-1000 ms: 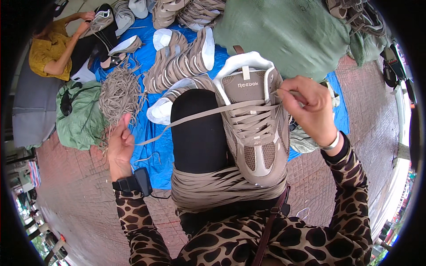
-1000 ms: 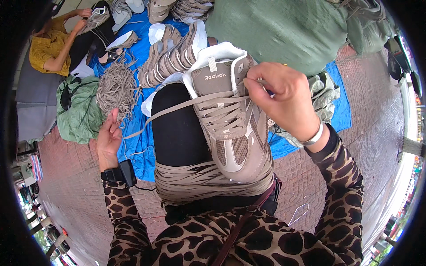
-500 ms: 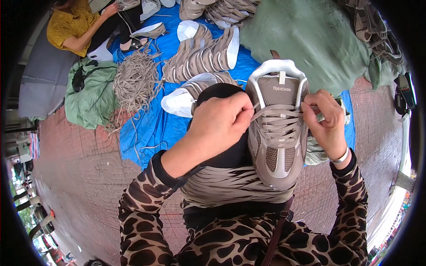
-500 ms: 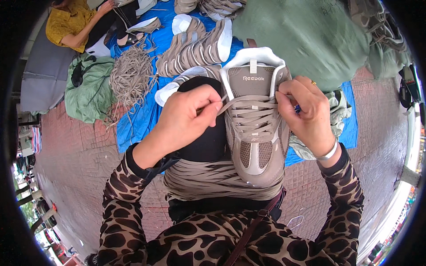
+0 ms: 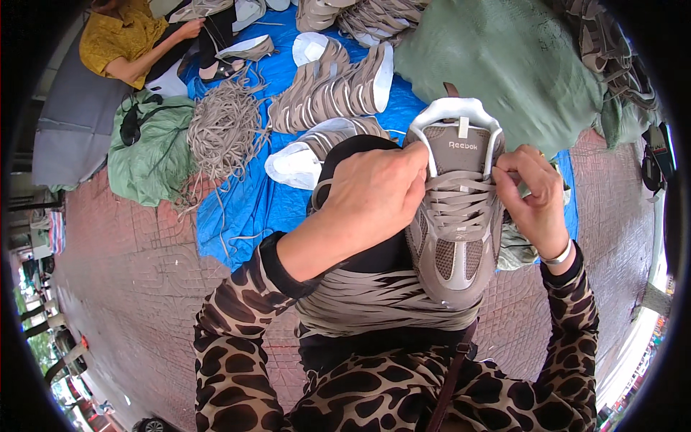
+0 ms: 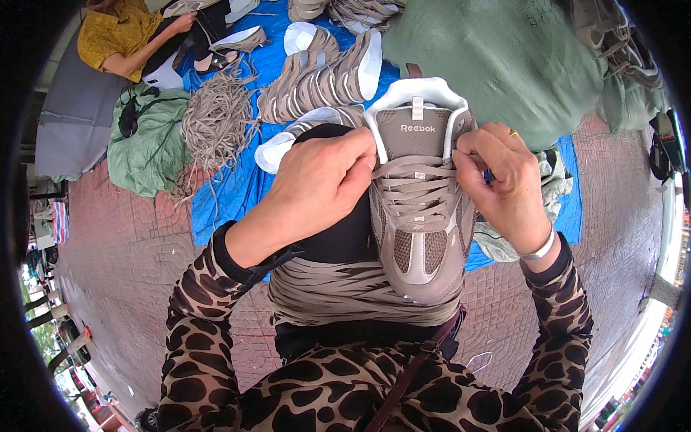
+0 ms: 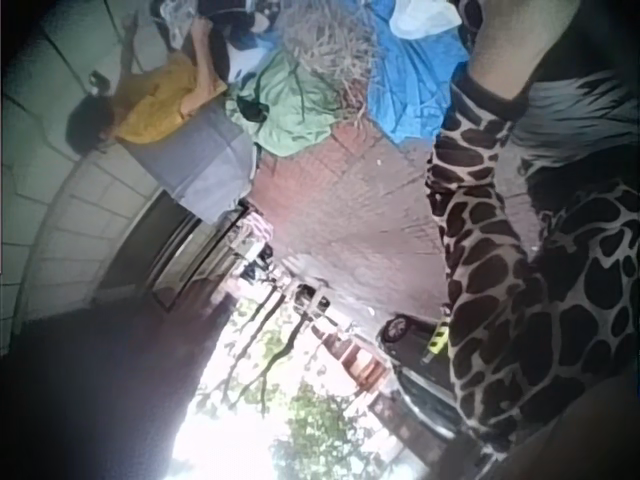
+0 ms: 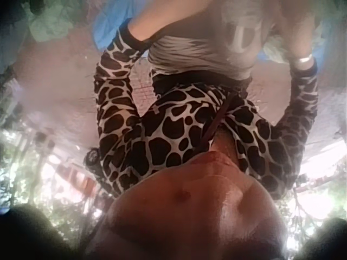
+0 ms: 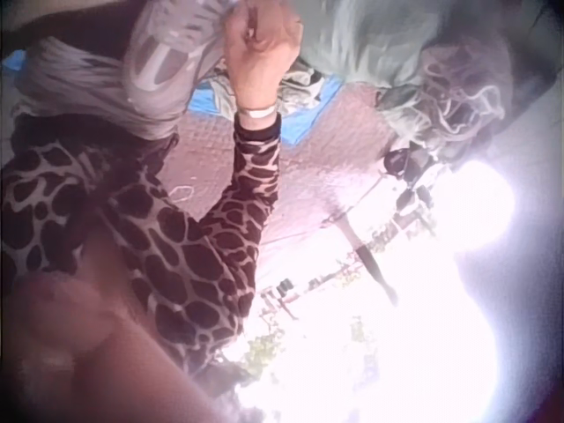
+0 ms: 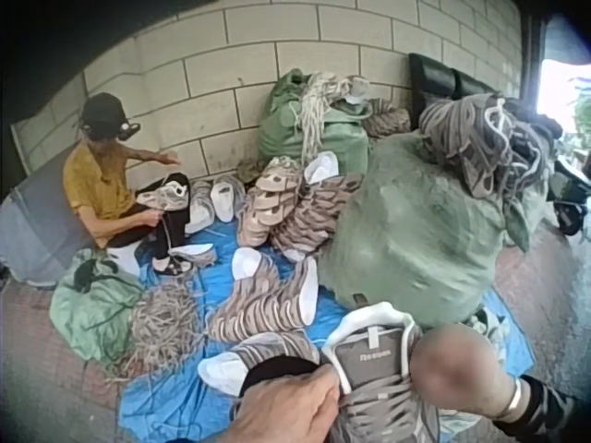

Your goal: The person sits on a blue tarp on a sidewalk and laces a beige Reebok sneaker. They thread the laces through the eyelets, pull them tight, and tie a knot. Another person is visible in the background performing a similar task.

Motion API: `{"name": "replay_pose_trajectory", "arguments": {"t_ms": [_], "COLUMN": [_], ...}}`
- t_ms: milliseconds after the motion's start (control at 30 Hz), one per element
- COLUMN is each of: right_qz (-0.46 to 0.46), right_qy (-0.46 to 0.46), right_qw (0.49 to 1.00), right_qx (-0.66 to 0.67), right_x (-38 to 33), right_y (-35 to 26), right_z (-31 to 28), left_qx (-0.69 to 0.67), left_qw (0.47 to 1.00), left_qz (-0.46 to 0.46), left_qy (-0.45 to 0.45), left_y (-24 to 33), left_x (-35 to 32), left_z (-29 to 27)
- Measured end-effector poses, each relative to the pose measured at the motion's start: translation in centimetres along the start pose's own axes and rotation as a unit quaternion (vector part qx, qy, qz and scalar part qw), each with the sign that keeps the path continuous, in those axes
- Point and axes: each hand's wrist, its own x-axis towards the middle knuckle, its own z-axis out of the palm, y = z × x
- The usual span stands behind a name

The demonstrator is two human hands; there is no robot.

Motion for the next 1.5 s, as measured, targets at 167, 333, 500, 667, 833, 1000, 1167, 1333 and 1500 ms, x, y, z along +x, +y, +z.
{"name": "replay_pose_trajectory", "arguments": {"t_ms": [167,333,500,667,833,1000,1167,1333,1500], "right_qz": [-0.156,-0.053,0.02,-0.056,0.246,0.233,0.181,0.07,0.029], "right_qy": [-0.035,-0.36,-0.37,-0.099,-0.05,-0.094,-0.14,0.108,0.091], "right_qw": [0.986,0.923,0.928,0.984,0.832,0.788,0.816,0.781,0.781], "right_qx": [-0.051,0.128,0.046,0.133,0.495,0.561,0.531,0.611,0.618], "right_x": [3.3,6.1,4.5,9.5,17.8,14.4,15.0,21.0,19.8], "right_y": [1.5,3.3,2.6,2.6,4.7,4.3,5.0,9.5,10.1], "right_z": [-1.9,-3.5,-2.5,-1.3,-1.5,0.9,0.6,-2.2,-4.3], "left_qx": [0.182,0.076,0.036,-0.302,-0.345,-0.409,-0.473,-0.491,-0.598], "left_qw": [0.932,0.953,0.975,0.947,0.934,0.904,0.876,0.869,0.797], "left_qz": [0.245,0.291,0.2,0.018,0.037,0.046,0.005,-0.047,0.038], "left_qy": [0.197,-0.028,-0.089,-0.111,0.086,0.113,0.098,0.047,-0.077], "left_y": [-0.8,-2.4,-1.8,-1.3,-1.6,-2.5,-1.8,-1.4,-1.2], "left_x": [1.6,3.4,4.0,8.0,14.6,15.4,16.2,17.6,18.4], "left_z": [-0.6,-3.0,-1.7,-2.7,-5.1,-4.1,-3.3,-1.1,0.7]}}
